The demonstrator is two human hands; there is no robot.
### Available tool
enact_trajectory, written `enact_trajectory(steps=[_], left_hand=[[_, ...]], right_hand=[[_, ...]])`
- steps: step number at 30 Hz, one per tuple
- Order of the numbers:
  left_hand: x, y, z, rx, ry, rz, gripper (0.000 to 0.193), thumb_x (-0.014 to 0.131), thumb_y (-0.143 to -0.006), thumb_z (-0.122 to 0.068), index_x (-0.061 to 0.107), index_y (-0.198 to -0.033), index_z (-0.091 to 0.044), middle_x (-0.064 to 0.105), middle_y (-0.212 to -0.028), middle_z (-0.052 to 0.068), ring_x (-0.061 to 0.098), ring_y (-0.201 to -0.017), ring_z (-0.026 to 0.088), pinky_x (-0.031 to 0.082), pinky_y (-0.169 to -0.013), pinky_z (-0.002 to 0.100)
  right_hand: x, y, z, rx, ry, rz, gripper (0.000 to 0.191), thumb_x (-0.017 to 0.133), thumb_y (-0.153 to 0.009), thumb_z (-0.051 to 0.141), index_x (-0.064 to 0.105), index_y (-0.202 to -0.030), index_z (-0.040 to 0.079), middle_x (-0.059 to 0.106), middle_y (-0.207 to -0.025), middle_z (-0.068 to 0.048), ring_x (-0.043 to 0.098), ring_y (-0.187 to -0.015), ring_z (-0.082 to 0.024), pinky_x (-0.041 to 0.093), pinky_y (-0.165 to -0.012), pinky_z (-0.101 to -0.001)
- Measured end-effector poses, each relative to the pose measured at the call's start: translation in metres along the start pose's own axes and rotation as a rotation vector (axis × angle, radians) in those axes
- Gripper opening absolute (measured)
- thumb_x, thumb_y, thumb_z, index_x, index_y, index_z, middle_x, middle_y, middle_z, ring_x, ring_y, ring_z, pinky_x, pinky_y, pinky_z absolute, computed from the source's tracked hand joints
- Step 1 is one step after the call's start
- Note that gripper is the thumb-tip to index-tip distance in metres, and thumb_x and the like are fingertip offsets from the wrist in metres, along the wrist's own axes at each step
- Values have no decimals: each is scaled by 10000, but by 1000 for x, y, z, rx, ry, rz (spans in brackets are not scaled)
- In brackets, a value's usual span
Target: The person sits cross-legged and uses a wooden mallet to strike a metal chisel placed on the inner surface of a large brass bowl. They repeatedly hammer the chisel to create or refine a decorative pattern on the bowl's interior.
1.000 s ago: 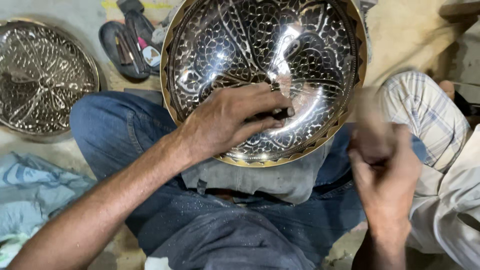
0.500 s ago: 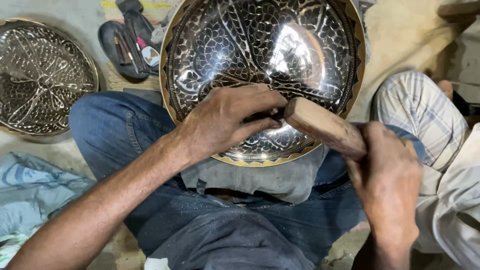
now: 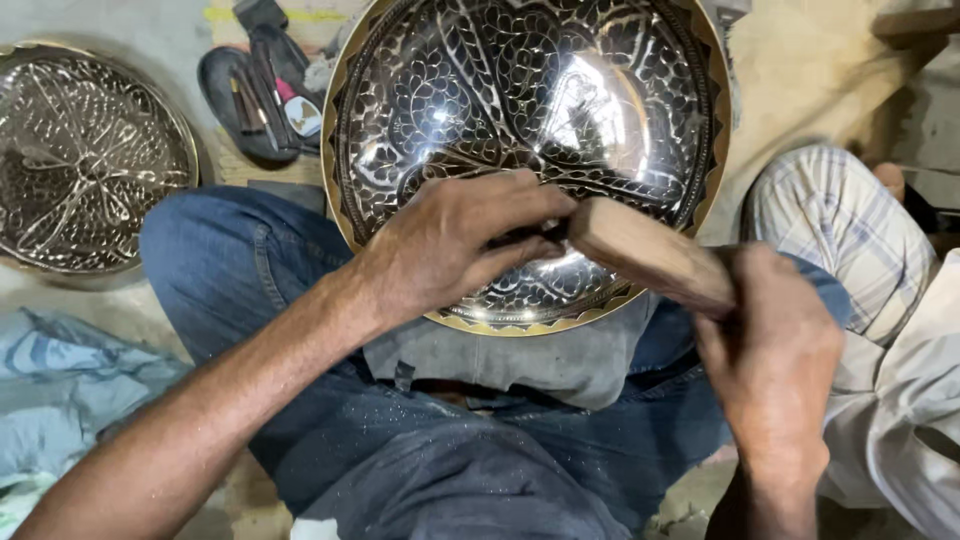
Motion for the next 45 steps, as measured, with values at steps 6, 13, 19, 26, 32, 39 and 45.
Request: enact_trajectory(steps=[6, 13, 19, 26, 32, 39, 45], left_hand=[[-2, 1, -2, -5, 34, -17, 366, 709, -990, -204, 618, -1327, -94, 711, -1081, 55, 728, -910, 158, 653, -800, 283], [-7, -1, -6, 26, 4, -36, 334, 716, -975, -204, 638, -1278, -85, 722, -1123, 68, 736, -983, 189, 645, -862, 316], [-5, -2, -5, -26, 33, -4, 345, 725, -972, -194, 642, -1285, -77, 728, -1104, 68, 741, -971, 180, 651, -854, 307], [-10, -3, -6, -27, 20, -18, 370, 736, -965, -193, 640, -1310, -98, 731, -1093, 65, 734, -945, 174, 649, -852, 306], [-6, 0, -5, -74, 18, 13, 383, 742, -950, -185, 642, -1309, -94, 722, -1032, 70, 723, -888, 159, 655, -813, 290], [-4, -2, -2, 1, 15, -9, 316, 731, -994, -175, 647, -1289, -95, 728, -1103, 62, 730, -958, 162, 654, -837, 291], [-4, 1, -3, -68, 16, 8, 334, 741, -966, -178, 650, -1275, -90, 720, -1021, 55, 725, -904, 163, 652, -805, 294]], right_hand=[[-9, -2, 8, -87, 9, -69, 419, 800, -654, -43, 592, -1017, -23, 655, -857, -235, 653, -780, -419, 507, -694, -480], [-3, -2, 4, 56, -70, -2, 378, 810, -743, 2, 568, -1032, -20, 655, -858, -205, 670, -781, -365, 528, -765, -468], [3, 8, -2, 49, -107, -30, 380, 805, -767, 0, 568, -1062, -23, 649, -914, -217, 663, -845, -388, 518, -784, -490], [4, 10, -5, 35, -83, -67, 402, 799, -828, -9, 592, -1172, 18, 640, -990, -212, 636, -920, -409, 508, -824, -476], [-6, -1, 7, 97, -183, -73, 359, 777, -764, -27, 548, -1041, -24, 642, -892, -211, 662, -830, -397, 512, -740, -476], [-8, -3, 15, -103, -57, -72, 405, 784, -668, -52, 578, -1017, -33, 653, -882, -247, 646, -825, -423, 500, -729, -479], [0, 7, 4, -87, 31, -86, 461, 805, -621, -15, 578, -1022, -44, 649, -875, -250, 655, -803, -447, 513, -713, -490]])
Point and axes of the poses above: each hand's wrist, its own y-axis away from the middle knuckle, its own x-axis out of the palm, z = x × y, the point moved 3 cm from there along -y, towards the middle knuckle
